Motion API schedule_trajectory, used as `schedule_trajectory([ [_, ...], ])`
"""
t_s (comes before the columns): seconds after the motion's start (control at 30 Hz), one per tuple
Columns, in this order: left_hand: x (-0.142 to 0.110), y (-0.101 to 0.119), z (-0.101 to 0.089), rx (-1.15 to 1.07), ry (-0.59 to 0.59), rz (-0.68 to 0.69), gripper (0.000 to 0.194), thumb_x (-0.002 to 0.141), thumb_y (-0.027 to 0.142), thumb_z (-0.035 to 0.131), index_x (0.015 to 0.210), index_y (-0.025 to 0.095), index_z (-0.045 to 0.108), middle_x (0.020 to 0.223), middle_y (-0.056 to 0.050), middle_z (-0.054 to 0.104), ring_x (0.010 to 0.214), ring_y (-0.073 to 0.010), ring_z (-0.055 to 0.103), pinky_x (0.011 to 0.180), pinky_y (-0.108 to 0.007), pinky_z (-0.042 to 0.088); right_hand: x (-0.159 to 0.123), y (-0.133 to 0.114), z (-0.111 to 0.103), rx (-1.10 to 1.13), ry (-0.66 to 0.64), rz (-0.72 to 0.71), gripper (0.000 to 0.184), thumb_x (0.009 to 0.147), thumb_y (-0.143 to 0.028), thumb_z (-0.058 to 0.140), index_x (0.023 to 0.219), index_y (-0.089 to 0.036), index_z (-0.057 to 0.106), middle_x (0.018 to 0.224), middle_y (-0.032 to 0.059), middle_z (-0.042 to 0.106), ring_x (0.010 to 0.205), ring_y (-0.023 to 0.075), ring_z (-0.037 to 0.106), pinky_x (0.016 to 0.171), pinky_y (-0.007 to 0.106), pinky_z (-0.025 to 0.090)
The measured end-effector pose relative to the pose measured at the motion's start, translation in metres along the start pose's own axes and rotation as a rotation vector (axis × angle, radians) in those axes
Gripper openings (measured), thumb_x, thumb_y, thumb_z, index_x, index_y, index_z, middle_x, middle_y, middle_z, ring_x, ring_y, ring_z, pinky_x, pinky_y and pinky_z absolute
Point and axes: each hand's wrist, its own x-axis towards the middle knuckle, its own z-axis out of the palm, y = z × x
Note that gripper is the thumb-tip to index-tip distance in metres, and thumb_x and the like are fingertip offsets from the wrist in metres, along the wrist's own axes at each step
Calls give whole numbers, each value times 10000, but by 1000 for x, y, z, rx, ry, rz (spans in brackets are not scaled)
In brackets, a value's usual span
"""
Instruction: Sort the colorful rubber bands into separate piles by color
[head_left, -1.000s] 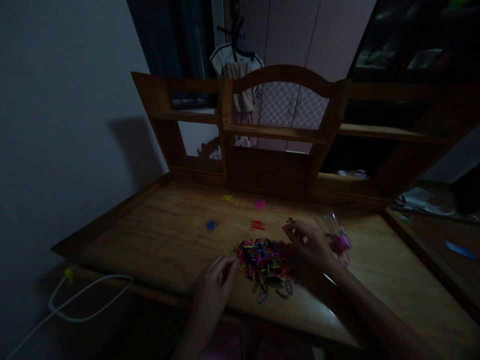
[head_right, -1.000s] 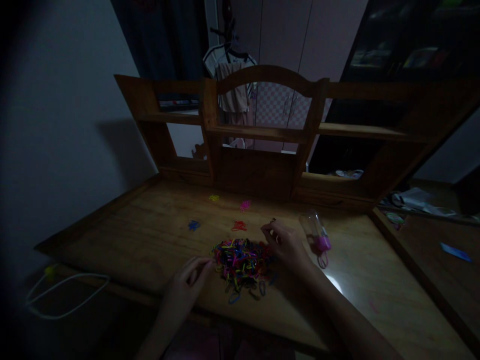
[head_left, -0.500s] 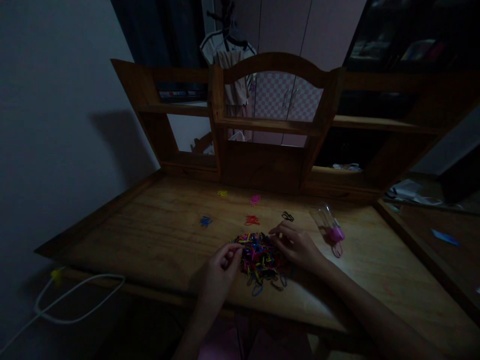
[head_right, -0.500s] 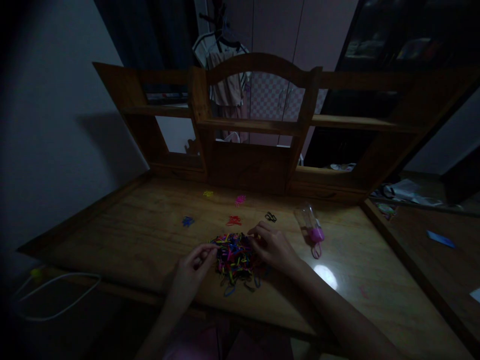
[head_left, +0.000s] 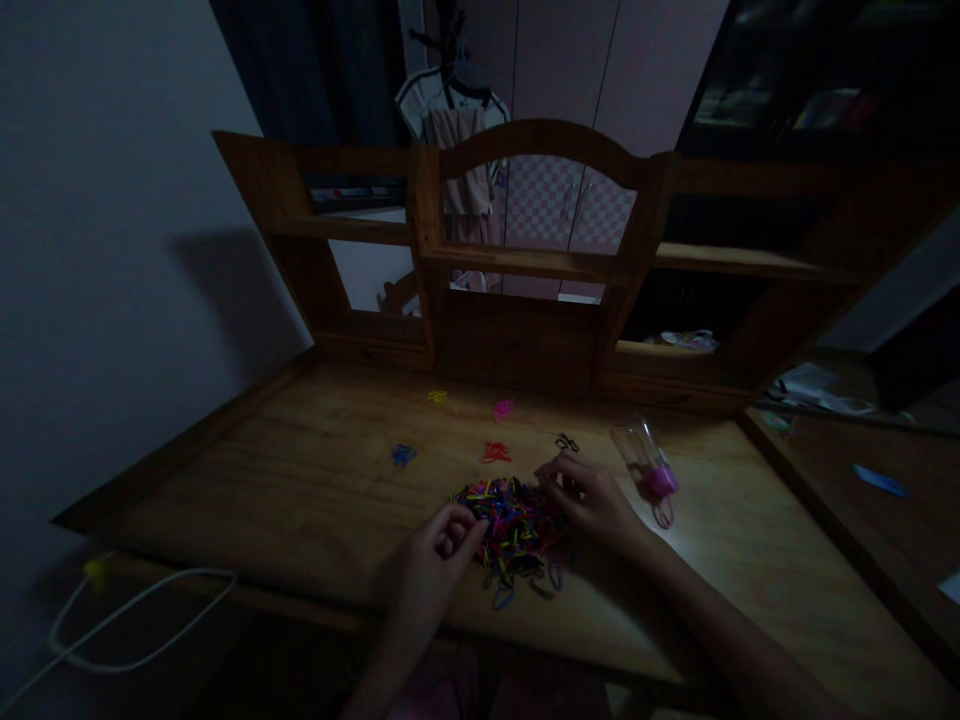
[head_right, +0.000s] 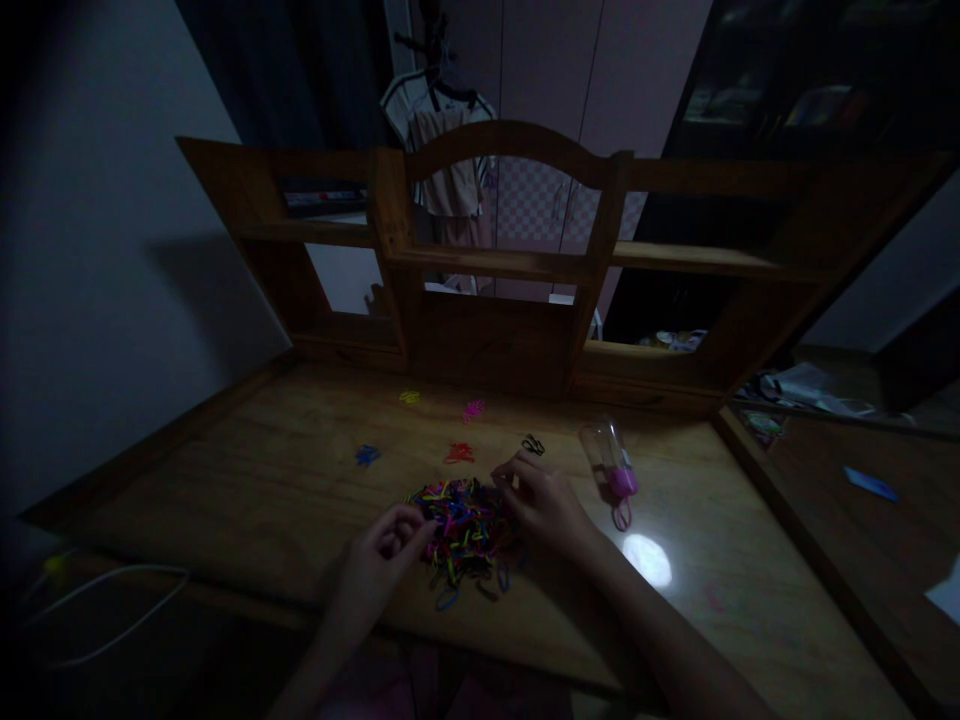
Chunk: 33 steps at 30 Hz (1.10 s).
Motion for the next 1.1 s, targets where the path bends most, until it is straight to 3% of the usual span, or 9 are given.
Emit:
schedule_trajectory([
  [0.17, 0, 2, 1, 31, -36, -35, 303, 817, 480, 623, 790, 178, 633, 612, 34, 491, 544, -105, 450, 509, -178, 342, 3, 5, -14, 52, -90, 68, 176, 934, -331, 559, 961, -222, 693, 800, 18, 619, 664, 133, 525, 589, 249, 387],
  [0.47, -4, 4, 1, 44, 4, -34, 272, 819, 456, 630, 780, 189, 664, 616, 23, 529, 558, -117, 497, 536, -181, 397, 6, -1, -25, 140, -179, 123, 121, 878, -266, 622, 949, -217, 707, 823, 16, 624, 687, 132, 537, 609, 247, 390],
  [0.6, -5, 3, 2, 15, -3, -45, 288, 821, 471, 624, 771, 190, 662, 618, 24, 521, 553, -114, 502, 527, -173, 403, 6, 11, -37, 131, -205, 201, 146, 883, -285, 617, 988, -245, 711, 878, 16, 657, 708, 136, 550, 612, 249, 385],
  [0.77, -7, 2, 4, 26, 7, -31, 318, 817, 498, 622, 753, 189, 662, 580, 32, 466, 519, -105, 472, 502, -163, 394, 4, 31, -52, 185, -372, 356, 189, 844, -382, 664, 930, -220, 711, 694, -9, 609, 603, 119, 510, 523, 223, 336],
  [0.9, -10, 2, 5, 24, 43, -23, 346, 802, 531, 626, 743, 193, 670, 547, 37, 439, 491, -104, 452, 478, -165, 382, 1, 31, -58, 243, -520, 390, 257, 756, -351, 741, 965, -211, 688, 739, -4, 624, 647, 129, 556, 527, 208, 377],
  [1.1, -13, 8, 6, 4, 73, -26, 411, 782, 606, 611, 722, 205, 675, 542, 31, 439, 494, -111, 453, 477, -170, 391, -4, 31, -53, 267, -569, 433, 346, 674, -269, 779, 992, -219, 652, 705, -21, 623, 633, 137, 578, 506, 202, 393],
])
